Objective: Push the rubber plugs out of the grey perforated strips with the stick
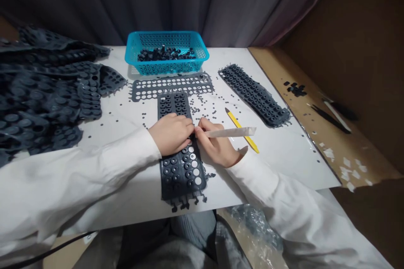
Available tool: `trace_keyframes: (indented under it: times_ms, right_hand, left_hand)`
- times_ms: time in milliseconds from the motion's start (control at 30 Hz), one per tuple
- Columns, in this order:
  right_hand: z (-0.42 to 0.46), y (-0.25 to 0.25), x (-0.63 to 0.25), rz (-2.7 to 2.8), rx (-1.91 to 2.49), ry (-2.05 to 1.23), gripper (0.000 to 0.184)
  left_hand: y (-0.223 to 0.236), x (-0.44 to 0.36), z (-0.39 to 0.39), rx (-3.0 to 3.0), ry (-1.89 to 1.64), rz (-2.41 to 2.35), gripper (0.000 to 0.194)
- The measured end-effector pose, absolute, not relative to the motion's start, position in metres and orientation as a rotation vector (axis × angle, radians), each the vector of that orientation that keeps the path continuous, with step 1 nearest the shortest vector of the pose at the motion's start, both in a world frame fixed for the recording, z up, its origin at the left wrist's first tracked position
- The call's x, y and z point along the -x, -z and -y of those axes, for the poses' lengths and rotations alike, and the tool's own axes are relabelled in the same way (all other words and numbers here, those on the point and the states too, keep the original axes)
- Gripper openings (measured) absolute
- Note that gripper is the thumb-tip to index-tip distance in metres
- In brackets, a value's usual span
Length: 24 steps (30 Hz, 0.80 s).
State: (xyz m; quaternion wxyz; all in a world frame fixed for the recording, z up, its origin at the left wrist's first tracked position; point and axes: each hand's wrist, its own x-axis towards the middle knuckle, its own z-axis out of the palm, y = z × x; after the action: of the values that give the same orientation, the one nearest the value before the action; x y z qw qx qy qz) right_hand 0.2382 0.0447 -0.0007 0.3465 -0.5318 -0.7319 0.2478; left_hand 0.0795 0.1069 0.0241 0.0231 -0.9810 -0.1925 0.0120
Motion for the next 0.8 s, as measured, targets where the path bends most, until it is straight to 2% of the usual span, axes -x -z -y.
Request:
trace_keyframes:
  times_ms: [333, 500, 600, 733, 800]
  right_hand:
    - [-0.041, 0.001, -0.235, 1.893, 1.446, -0.647, 0.022]
    - [-0.041, 0.000, -0.234, 1.913, 1.496, -0.621, 0.022]
    - [-0.041, 0.000, -0.234, 1.915, 1.493, -0.603, 0.022]
    - [-0.041, 0.001, -0.234, 1.875, 1.463, -0.629, 0.025]
    - [-0.041, 0.002, -0.235, 1.814, 1.429, -0.687, 0.027]
  left_hand:
    - [-0.020, -0.079, -0.110, 3.133, -0.012, 0.663, 0.020]
    - [-0.010, -0.070, -0.110, 3.301, 0.179, 0.778, 0.020]
    - [-0.003, -0.064, -0.109, 3.430, 0.538, 1.049, 0.018]
    - [-0.003, -0.056, -0.111, 3.181, 1.378, 1.868, 0.022]
    - [-0.008, -0.052, -0.113, 3.063, 1.655, 2.163, 0.025]
